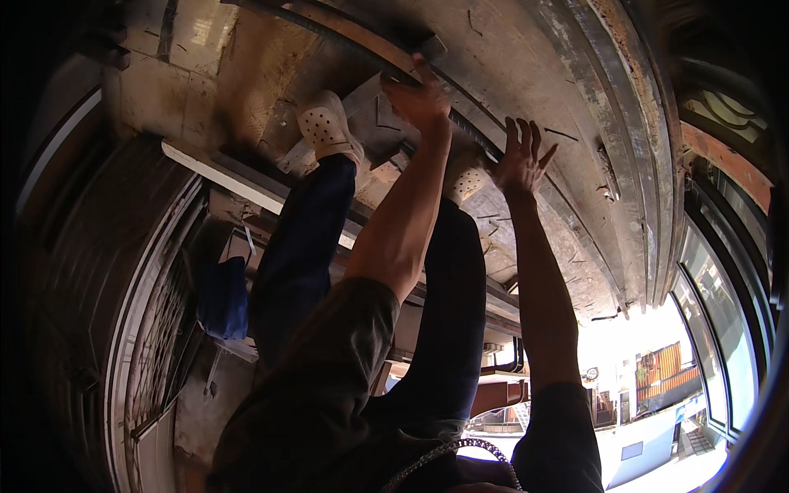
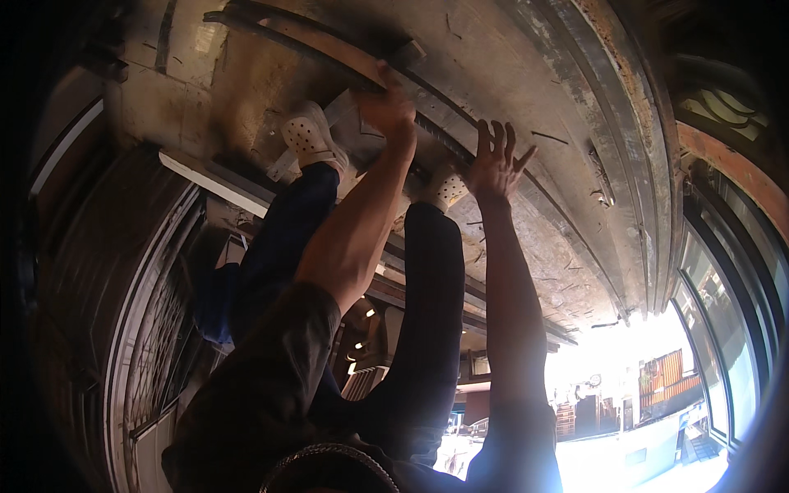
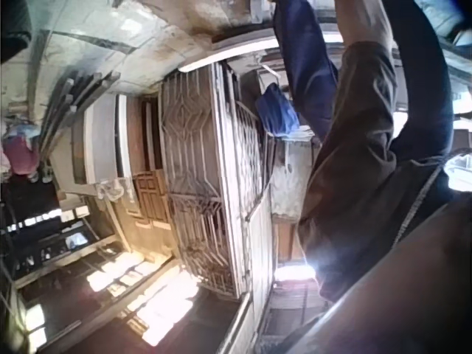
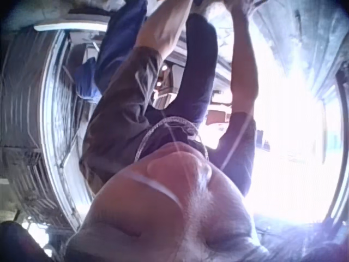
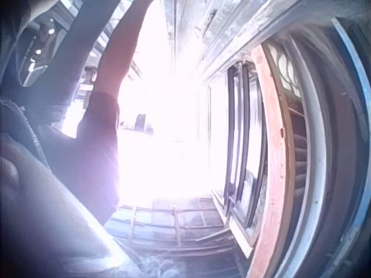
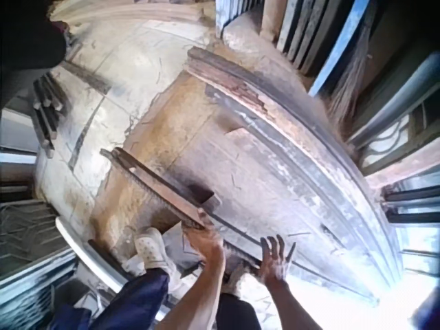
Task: The person uses a hammer to repeatedly strike a long metal rod placed on a wooden surface. They adjust the rod's position and hammer different sections along its length.
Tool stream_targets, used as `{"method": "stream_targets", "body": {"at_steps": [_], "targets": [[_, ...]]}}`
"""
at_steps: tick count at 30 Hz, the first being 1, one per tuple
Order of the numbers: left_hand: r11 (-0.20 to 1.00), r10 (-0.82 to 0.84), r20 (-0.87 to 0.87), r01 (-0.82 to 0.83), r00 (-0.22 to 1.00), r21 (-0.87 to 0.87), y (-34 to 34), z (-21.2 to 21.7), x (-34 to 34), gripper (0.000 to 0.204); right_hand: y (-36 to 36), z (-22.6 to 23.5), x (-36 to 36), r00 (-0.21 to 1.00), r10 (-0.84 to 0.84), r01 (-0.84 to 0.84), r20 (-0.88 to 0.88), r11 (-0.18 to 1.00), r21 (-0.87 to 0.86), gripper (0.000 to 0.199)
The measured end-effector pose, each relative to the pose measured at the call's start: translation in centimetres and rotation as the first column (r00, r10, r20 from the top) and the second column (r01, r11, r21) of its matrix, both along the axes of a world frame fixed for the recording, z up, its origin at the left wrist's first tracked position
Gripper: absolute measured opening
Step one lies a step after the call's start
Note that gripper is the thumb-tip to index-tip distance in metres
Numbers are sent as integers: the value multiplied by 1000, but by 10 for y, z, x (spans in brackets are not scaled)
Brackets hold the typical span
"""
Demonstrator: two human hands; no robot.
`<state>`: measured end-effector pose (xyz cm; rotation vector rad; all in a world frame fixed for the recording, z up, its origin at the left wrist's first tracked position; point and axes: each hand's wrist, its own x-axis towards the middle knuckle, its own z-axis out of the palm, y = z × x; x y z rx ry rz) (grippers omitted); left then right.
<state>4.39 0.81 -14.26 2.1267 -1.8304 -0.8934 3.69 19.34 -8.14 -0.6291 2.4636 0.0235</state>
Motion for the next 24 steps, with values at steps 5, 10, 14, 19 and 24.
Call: {"method": "stream_targets", "body": {"at_steps": [5,10,14,19,24], "targets": [[996,-29,151,16,988,85,1,-32,9,95,3,-66,4,1000,22,-20,21,997,-76,92],[1000,-2,-171,6,985,26,10,-79,15,83,14,-153,32,986,-110,86,-128,980,-180,104],[980,-141,-376,76,916,-183,9,-118,48,53,4,-144,32,992,-121,105,-32,945,-311,100],[967,-228,-198,197,953,-164,6,-96,48,46,9,-140,37,997,19,-48,-76,912,-407,72],[938,-274,48,278,960,-205,0,-53,55,34,3,-91,48,987,143,-157,-74,951,-265,43]]}}
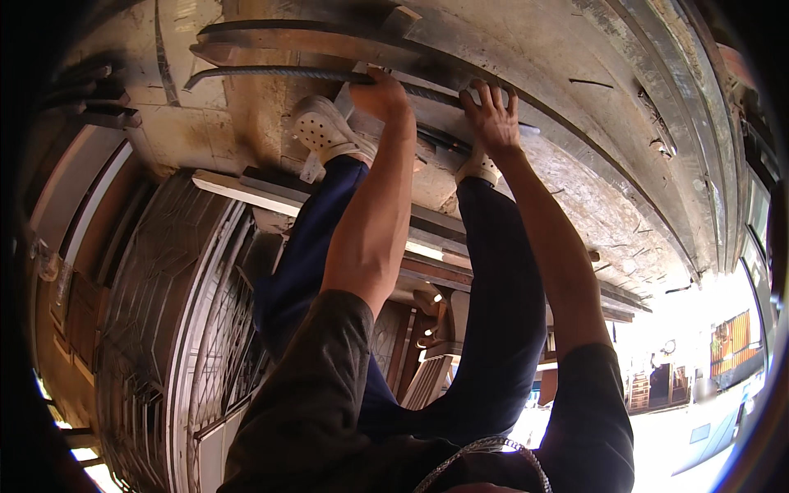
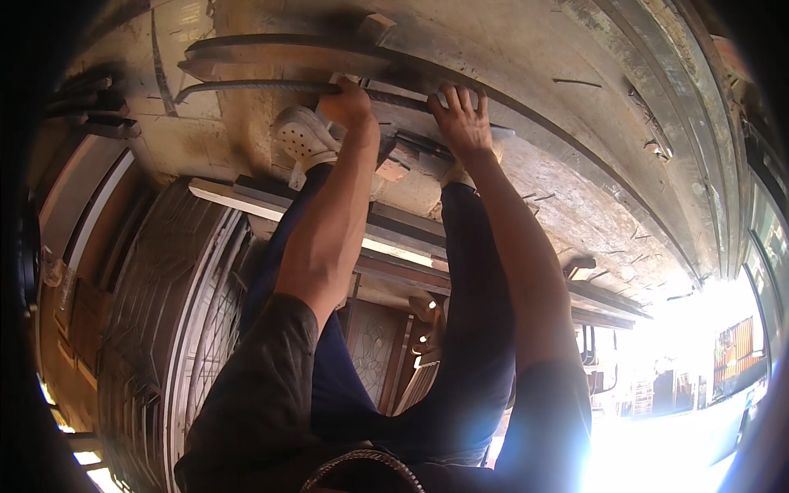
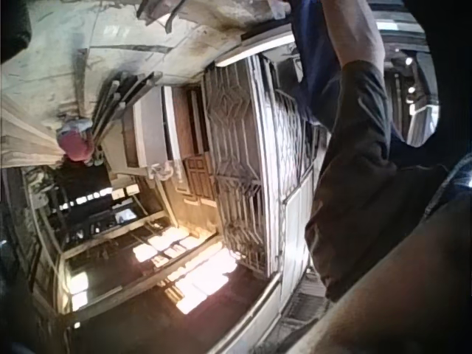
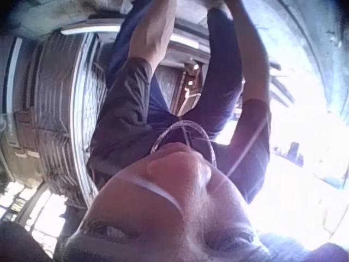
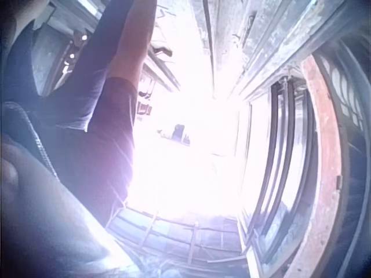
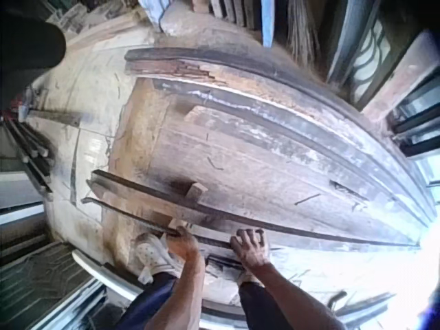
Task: The person uses a hammer to repeatedly strike a long metal rod placed on a wooden surface. They adjust the rod's position and hammer different sections along its length.
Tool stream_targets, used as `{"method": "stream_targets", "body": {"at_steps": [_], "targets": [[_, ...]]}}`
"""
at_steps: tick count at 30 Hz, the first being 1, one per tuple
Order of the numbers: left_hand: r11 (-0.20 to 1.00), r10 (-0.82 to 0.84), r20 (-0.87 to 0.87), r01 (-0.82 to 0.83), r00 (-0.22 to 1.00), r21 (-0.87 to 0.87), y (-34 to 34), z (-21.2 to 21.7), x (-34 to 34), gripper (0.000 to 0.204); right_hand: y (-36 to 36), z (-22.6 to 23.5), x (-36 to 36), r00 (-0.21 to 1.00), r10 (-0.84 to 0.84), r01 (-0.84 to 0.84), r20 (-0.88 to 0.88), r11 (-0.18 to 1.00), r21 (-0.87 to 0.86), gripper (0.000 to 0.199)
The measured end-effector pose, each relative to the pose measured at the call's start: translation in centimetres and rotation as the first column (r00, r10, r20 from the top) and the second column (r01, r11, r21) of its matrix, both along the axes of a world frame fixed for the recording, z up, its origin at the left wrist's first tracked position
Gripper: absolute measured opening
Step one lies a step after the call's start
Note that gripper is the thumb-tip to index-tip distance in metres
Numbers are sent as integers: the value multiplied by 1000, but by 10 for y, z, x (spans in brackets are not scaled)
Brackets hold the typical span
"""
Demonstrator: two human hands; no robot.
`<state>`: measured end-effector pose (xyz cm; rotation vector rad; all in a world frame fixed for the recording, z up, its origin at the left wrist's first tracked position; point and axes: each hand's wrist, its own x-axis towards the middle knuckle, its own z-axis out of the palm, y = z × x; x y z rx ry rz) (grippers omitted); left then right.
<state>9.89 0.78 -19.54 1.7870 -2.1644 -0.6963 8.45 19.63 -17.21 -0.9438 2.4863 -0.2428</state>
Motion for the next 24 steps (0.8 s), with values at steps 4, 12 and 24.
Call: {"method": "stream_targets", "body": {"at_steps": [4,12,24], "targets": [[992,48,135,-64,990,112,21,51,22,33,10,60,15,980,-144,150,136,988,-31,16],[900,-147,-31,147,989,409,116,202,58,32,105,199,79,796,-421,401,436,905,142,36],[-49,-999,-34,833,-36,551,12,159,-10,40,213,154,-23,818,-567,495,99,781,382,43]]}}
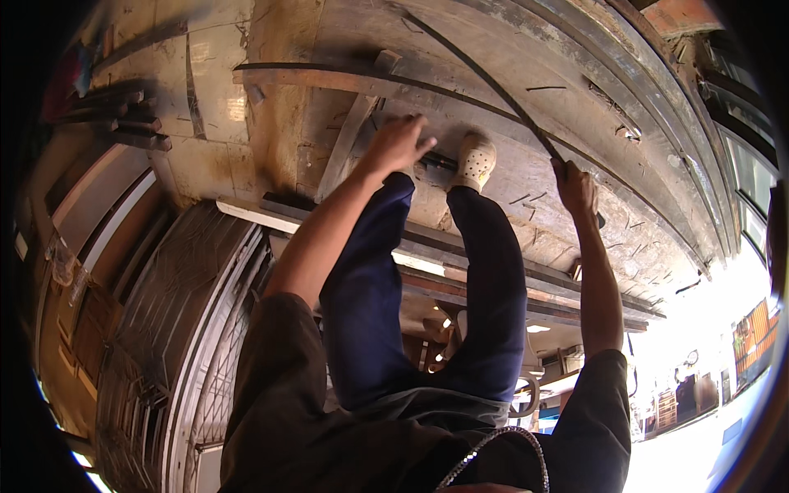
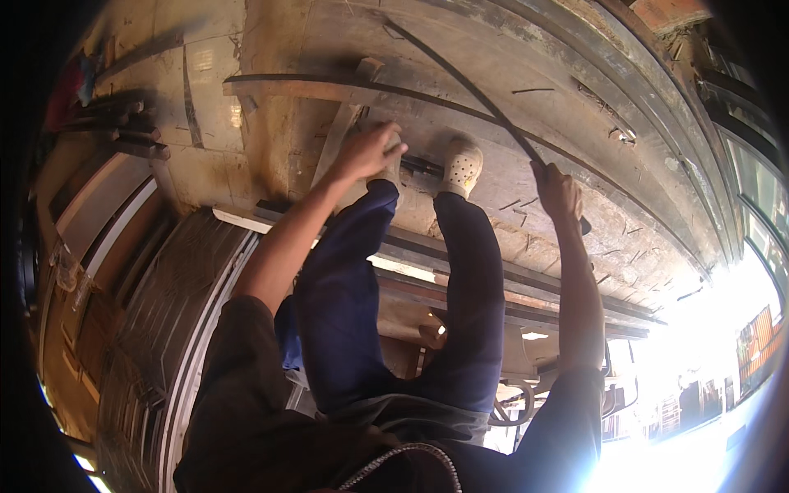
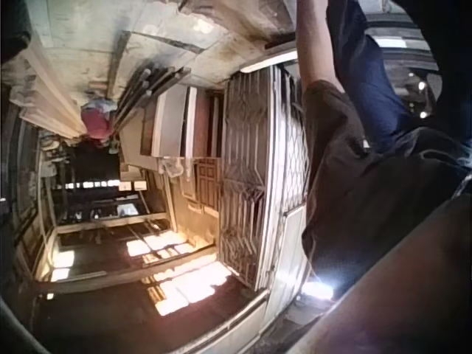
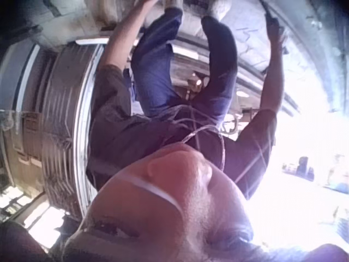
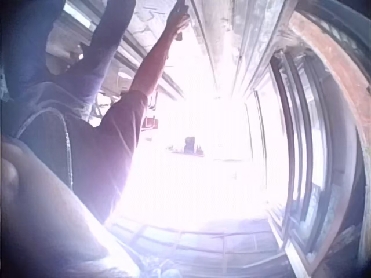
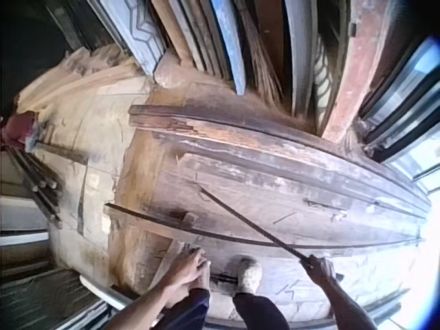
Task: The person uses a hammer to repeatedly strike a long metal rod placed on a wooden surface. They adjust the rod's position and hammer different sections along its length.
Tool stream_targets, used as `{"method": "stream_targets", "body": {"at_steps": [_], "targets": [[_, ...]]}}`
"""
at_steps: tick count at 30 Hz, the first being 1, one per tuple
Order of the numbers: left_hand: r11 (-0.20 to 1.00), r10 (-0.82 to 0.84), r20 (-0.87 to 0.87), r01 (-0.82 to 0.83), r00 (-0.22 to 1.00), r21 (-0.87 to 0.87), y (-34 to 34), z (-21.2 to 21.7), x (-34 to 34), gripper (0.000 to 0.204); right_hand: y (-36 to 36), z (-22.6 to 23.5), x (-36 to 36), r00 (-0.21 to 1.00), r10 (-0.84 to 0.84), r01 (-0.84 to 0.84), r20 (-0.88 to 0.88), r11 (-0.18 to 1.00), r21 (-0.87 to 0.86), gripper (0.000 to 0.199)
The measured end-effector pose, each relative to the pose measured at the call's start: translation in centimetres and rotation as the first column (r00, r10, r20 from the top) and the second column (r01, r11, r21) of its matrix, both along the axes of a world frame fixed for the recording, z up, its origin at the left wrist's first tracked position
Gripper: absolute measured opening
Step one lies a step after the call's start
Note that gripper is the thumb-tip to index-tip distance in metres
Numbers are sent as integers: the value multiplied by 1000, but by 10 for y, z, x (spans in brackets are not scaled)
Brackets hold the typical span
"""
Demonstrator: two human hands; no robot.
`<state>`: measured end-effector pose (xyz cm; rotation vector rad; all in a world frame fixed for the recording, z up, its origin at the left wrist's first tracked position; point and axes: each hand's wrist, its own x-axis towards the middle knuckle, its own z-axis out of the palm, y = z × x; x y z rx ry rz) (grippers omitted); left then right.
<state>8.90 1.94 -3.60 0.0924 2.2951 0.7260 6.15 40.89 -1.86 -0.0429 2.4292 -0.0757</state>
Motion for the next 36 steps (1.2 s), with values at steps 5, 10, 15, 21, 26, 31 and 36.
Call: {"method": "stream_targets", "body": {"at_steps": [5,10,15,21,26,31,36], "targets": [[854,516,-259,-514,816,81,-88,-70,-36,39,83,-68,-14,999,-9,13,-39,996,89,43],[337,684,-729,-898,29,281,-188,-144,-11,43,120,-140,-61,996,33,-23,-85,993,115,45],[-572,750,29,-626,-660,530,-263,-190,24,74,123,-194,-57,938,-10,26,-345,999,41,40],[-406,900,145,-668,-411,624,-252,-222,-11,64,41,-221,-42,852,-268,161,-450,951,-262,36],[-364,902,21,-736,-430,571,-253,-220,-9,46,-81,-202,-34,963,-194,92,-184,886,-454,45],[-254,948,1,-750,-320,610,-276,-242,-10,44,-74,-216,-28,996,-76,88,48,925,-369,51],[-286,931,-19,-759,-365,585,-282,-248,10,53,-81,-206,4,989,-44,-21,-142,903,-429,50]]}}
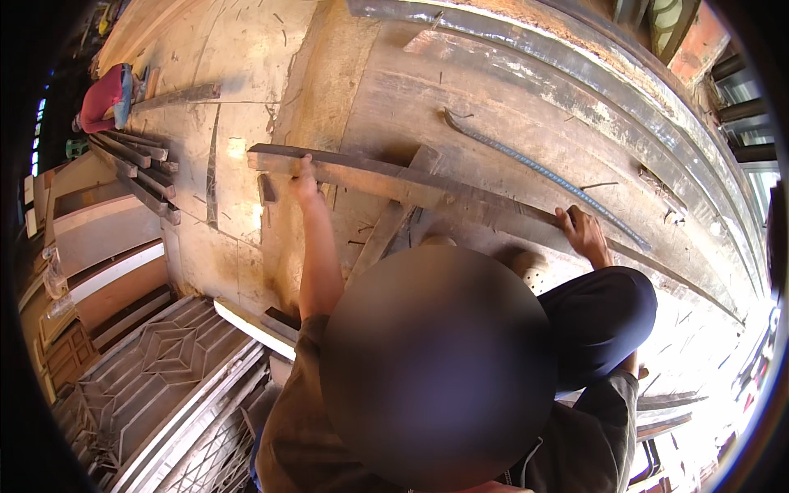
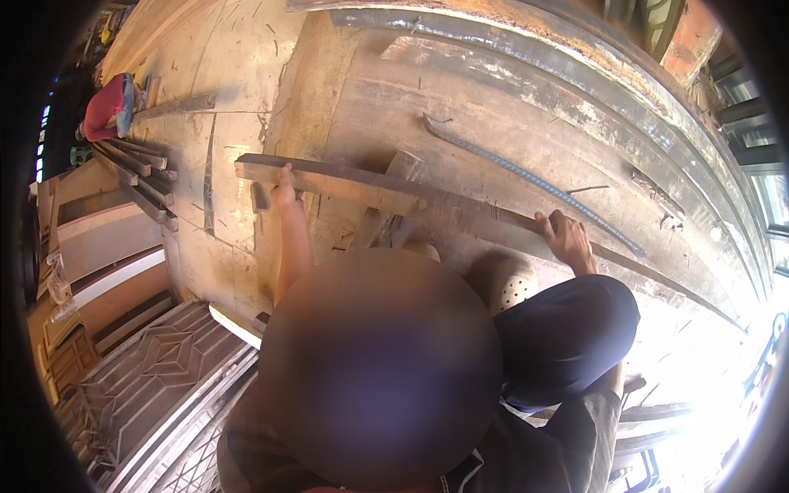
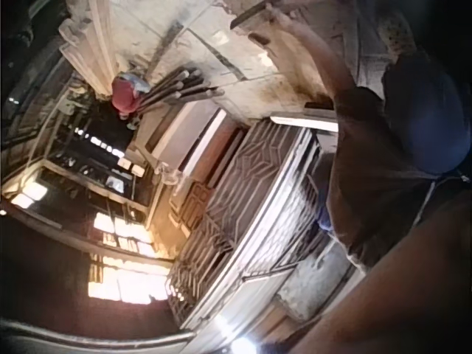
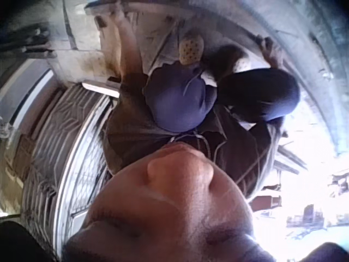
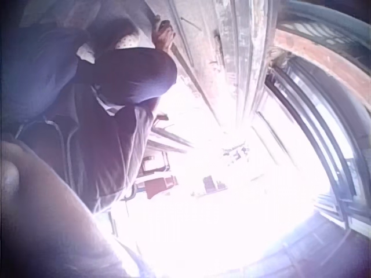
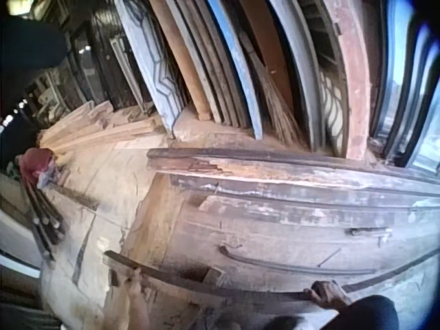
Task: The person uses a hammer to repeatedly strike a long metal rod placed on a wooden surface. They adjust the rod's position and hammer different sections along its length.
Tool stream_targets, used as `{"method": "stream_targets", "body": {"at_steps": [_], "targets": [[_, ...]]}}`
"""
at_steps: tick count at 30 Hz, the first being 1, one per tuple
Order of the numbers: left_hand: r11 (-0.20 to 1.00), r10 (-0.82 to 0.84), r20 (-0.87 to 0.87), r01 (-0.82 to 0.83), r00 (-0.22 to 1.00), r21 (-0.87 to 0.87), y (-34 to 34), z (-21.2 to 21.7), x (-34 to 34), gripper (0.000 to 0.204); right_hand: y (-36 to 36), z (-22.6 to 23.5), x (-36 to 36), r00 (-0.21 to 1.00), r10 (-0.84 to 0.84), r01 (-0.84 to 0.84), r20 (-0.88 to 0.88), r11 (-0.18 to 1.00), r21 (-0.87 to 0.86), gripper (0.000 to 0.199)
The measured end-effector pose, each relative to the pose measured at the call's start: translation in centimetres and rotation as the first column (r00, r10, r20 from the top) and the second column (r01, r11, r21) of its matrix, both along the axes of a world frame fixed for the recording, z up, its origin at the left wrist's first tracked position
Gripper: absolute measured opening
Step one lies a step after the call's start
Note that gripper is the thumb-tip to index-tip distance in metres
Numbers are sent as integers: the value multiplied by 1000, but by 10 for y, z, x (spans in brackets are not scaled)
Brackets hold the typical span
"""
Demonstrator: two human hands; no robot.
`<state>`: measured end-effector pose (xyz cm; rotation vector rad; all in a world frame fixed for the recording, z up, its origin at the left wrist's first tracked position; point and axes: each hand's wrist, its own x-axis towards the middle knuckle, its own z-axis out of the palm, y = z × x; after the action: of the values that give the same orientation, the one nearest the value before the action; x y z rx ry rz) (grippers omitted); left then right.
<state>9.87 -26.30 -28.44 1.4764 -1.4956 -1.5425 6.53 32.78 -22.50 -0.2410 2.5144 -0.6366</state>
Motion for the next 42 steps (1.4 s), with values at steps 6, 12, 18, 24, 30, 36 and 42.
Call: {"method": "stream_targets", "body": {"at_steps": [6,12,18,24,30,36,42], "targets": [[960,-93,-254,154,963,233,-36,-22,58,64,-13,2,46,969,59,-28,-239,991,128,49],[887,188,-149,-102,971,450,28,7,37,83,5,0,85,954,150,-73,-261,957,282,57],[892,202,-291,-54,935,449,8,-20,39,71,-3,-9,35,991,133,-133,15,991,-12,72],[907,103,-214,-4,971,421,26,-6,33,84,-27,-13,10,804,90,-220,588,963,153,76],[904,111,-341,47,933,424,15,-10,40,86,-29,-6,48,940,85,-146,332,976,162,80],[889,116,-350,60,930,454,18,-8,47,84,-32,5,48,961,150,-198,233,959,201,76],[853,139,-331,57,934,518,25,2,38,81,-34,8,53,983,185,-184,22,949,256,72]]}}
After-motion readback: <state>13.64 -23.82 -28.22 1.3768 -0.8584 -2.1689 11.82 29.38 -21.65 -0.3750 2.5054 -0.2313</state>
